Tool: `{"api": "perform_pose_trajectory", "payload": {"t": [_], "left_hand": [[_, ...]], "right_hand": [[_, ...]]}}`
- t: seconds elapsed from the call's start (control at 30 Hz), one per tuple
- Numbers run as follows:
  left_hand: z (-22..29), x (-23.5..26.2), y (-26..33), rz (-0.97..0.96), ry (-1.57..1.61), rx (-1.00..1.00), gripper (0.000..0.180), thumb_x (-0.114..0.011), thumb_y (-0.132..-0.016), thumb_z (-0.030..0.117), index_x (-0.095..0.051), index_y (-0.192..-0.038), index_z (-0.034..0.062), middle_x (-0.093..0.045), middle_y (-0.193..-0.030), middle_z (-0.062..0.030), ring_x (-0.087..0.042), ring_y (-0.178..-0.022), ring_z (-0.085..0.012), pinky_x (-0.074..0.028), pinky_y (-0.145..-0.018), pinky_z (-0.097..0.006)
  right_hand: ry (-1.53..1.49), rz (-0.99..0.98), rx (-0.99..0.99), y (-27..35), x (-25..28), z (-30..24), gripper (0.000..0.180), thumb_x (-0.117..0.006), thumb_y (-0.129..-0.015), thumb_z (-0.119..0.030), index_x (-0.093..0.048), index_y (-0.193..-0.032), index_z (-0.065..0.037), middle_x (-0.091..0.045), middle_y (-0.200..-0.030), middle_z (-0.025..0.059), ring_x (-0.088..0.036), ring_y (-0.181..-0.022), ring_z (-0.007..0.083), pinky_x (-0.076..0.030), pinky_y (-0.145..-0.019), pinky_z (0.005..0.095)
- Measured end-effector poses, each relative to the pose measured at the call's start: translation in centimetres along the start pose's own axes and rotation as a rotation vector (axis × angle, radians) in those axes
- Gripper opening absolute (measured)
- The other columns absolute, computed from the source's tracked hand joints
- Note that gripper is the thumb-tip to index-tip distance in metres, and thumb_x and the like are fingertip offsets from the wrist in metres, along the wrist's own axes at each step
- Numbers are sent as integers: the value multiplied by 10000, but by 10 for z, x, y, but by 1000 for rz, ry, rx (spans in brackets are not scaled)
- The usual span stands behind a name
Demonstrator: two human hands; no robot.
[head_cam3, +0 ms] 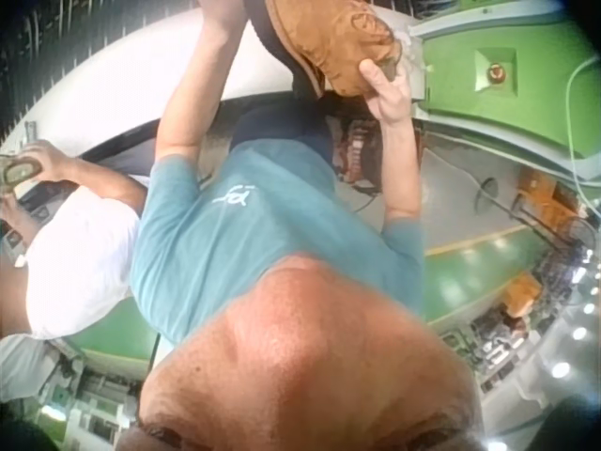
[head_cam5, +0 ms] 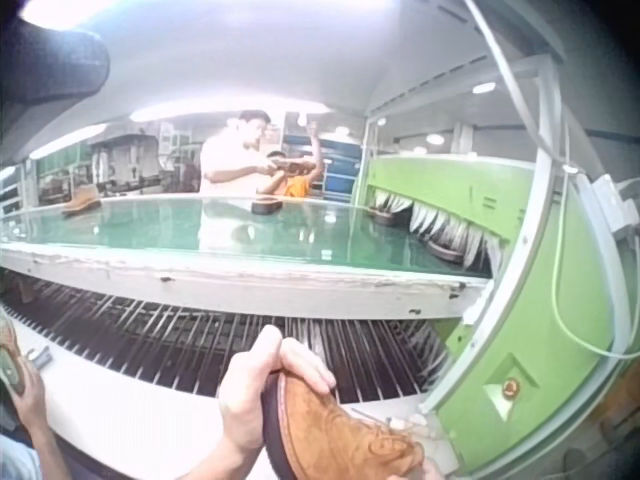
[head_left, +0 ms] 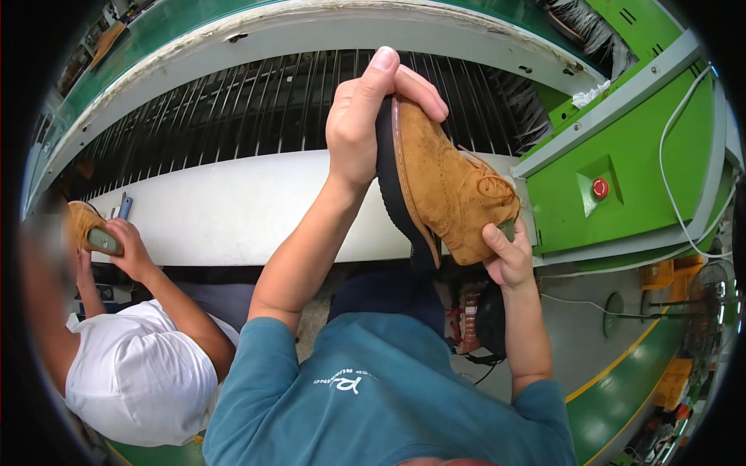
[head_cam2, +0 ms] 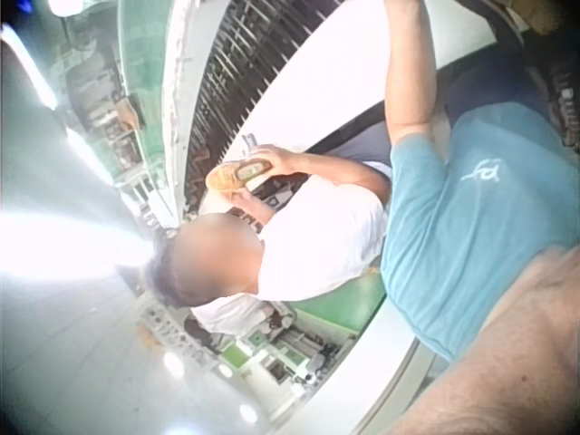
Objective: The person assembles a pair of tan suede shoes by hand in a factory setting. They pick up the shoe uppers and soles, align them, and press the components together to form the finished footwear. The person handles the shoes one at a time, inspecting the seams and ensuring the parts are properly joined before placing them on the conveyor belt.
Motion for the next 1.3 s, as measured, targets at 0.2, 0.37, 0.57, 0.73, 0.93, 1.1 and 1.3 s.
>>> {"api": "perform_pose_trajectory", "payload": {"t": [0.2, 0.37, 0.57, 0.73, 0.93, 1.1, 1.3], "left_hand": [[-2, 0, 1, -10, 64, 11, 569, -549, -1159, 306, -758, -746, -24, -742, -780, -141, -719, -791, -200, -552, -788, -315], [-5, 2, -2, -19, 89, -25, 534, -551, -1169, 312, -776, -809, -12, -760, -821, -123, -728, -814, -187, -563, -786, -306], [-16, 2, 4, 56, 130, 22, 656, -258, -1201, 451, -605, -1425, -57, -713, -1331, -258, -693, -1258, -324, -537, -1138, -467], [-11, -24, 22, 12, 219, -18, 699, -334, -1075, 393, -400, -1601, -62, -582, -1505, -315, -609, -1384, -412, -491, -1194, -543], [-4, -28, 26, 41, 252, -57, 701, -400, -1067, 361, -375, -1622, -65, -541, -1562, -331, -538, -1482, -466, -453, -1238, -563], [7, -24, 21, -83, 130, 17, 704, -458, -1062, 310, -395, -1627, -105, -449, -1669, -342, -464, -1556, -484, -414, -1271, -553], [-5, -11, 30, -124, 163, 110, 574, -588, -1129, 236, -501, -1591, -92, -564, -1622, -264, -577, -1490, -330, -486, -1216, -450]], "right_hand": [[250, -5, 95, 4, -11, -28, 616, -895, -941, -139, -629, -1466, 41, -718, -1400, 131, -681, -1290, 227, -513, -1149, 385], [439, -15, 170, 2, -20, -63, 590, -910, -921, -137, -662, -1419, 62, -748, -1341, 122, -694, -1230, 196, -521, -1112, 357], [531, -8, 280, 1, -21, -106, 571, -906, -920, -120, -668, -1398, 81, -764, -1305, 125, -709, -1200, 196, -528, -1099, 351], [570, 0, 285, 12, -22, -115, 589, -923, -909, -142, -674, -1393, 83, -752, -1317, 126, -701, -1213, 199, -517, -1107, 353], [907, -24, 428, 18, -34, -139, 654, -974, -828, -150, -706, -1392, 46, -719, -1362, 124, -680, -1251, 220, -516, -1101, 353], [1062, -46, 617, 21, -60, -184, 672, -998, -758, -71, -721, -1363, 25, -731, -1343, 126, -696, -1232, 229, -537, -1089, 365], [852, 14, 644, -8, -67, -254, 506, -1017, -775, -118, -753, -1195, -16, -797, -1106, 58, -746, -999, 137, -604, -891, 298]]}}
Point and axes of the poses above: each hand's wrist, its own y-axis away from the middle knuckle, its own x-axis out of the back of the hand, z = x × y, the point moved 9 cm from there along -y, towards the middle knuckle
